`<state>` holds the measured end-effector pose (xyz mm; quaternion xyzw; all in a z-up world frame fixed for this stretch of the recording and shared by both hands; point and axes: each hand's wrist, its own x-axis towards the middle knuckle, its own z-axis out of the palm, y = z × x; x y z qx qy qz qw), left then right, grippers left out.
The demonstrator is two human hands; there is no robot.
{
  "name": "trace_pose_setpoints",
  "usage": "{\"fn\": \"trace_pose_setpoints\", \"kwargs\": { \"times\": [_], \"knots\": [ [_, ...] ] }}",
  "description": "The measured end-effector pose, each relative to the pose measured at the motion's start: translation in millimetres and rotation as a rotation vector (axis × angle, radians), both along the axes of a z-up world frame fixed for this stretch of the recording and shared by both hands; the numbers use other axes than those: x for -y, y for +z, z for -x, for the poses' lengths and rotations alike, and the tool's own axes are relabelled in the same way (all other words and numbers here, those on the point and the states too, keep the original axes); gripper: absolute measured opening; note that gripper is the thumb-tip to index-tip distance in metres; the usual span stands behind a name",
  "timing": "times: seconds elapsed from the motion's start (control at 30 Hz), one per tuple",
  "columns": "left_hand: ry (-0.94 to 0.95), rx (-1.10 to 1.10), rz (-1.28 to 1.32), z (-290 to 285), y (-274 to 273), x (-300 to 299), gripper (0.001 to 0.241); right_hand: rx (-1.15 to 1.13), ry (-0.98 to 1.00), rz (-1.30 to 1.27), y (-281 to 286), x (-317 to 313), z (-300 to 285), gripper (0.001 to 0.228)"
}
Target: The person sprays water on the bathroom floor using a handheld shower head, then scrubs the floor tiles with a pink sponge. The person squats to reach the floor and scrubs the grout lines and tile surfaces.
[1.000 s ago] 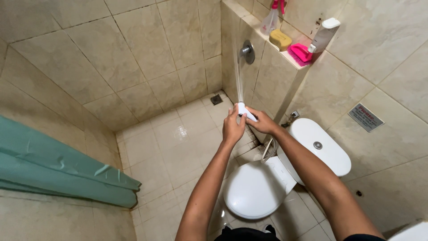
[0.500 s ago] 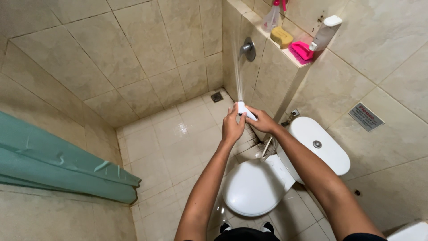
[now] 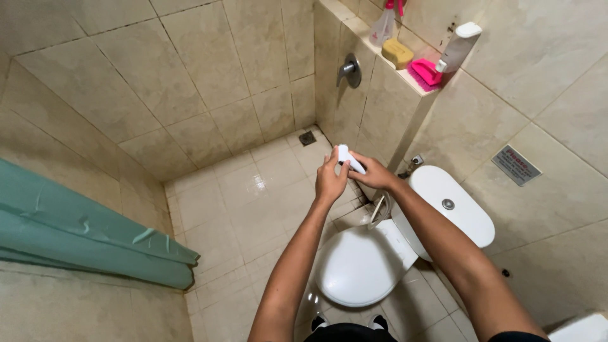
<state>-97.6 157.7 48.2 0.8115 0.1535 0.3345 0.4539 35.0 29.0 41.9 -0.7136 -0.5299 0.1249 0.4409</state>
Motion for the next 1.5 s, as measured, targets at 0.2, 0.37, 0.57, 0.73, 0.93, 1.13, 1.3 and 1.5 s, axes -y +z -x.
{"fn": "trace_pose_setpoints", "kwargs": {
  "times": [0.2,0.37,0.57,0.73,0.93,1.13,1.3,1.5],
  "knots": [
    [-0.015,0.077,-0.025,-9.2,-14.6,2.0,0.056,-0.003,-0.037,-0.009,-3.0,5.3,3.1,0.061],
    [-0.038,0.014,-0.005,-7.0,-6.6,14.8,0.054,-0.032,-0.102,0.017,-3.6,17.0,10.4,0.052],
    [-0.065,-0.046,0.021,-11.1,-2.5,29.0,0.054,-0.034,-0.168,0.019,-6.4,33.9,10.8,0.054],
    [-0.102,0.019,-0.026,-16.3,-6.7,35.5,0.052,0.023,-0.199,0.007,-30.7,44.1,-6.2,0.058],
    [-0.119,0.026,-0.028,-11.0,-1.4,41.7,0.053,0.001,-0.268,0.083,-17.9,51.1,5.0,0.064],
    [-0.119,0.008,-0.017,-7.1,-5.6,39.5,0.053,0.038,-0.211,0.014,-16.4,50.0,9.4,0.062],
    [-0.099,0.015,0.0,-1.8,-8.4,36.1,0.051,-0.038,-0.178,0.048,-1.9,44.6,23.1,0.061],
    [-0.085,0.02,-0.008,2.2,-12.4,30.9,0.052,-0.014,-0.112,-0.018,-17.4,38.8,18.1,0.056]
  ]
}}
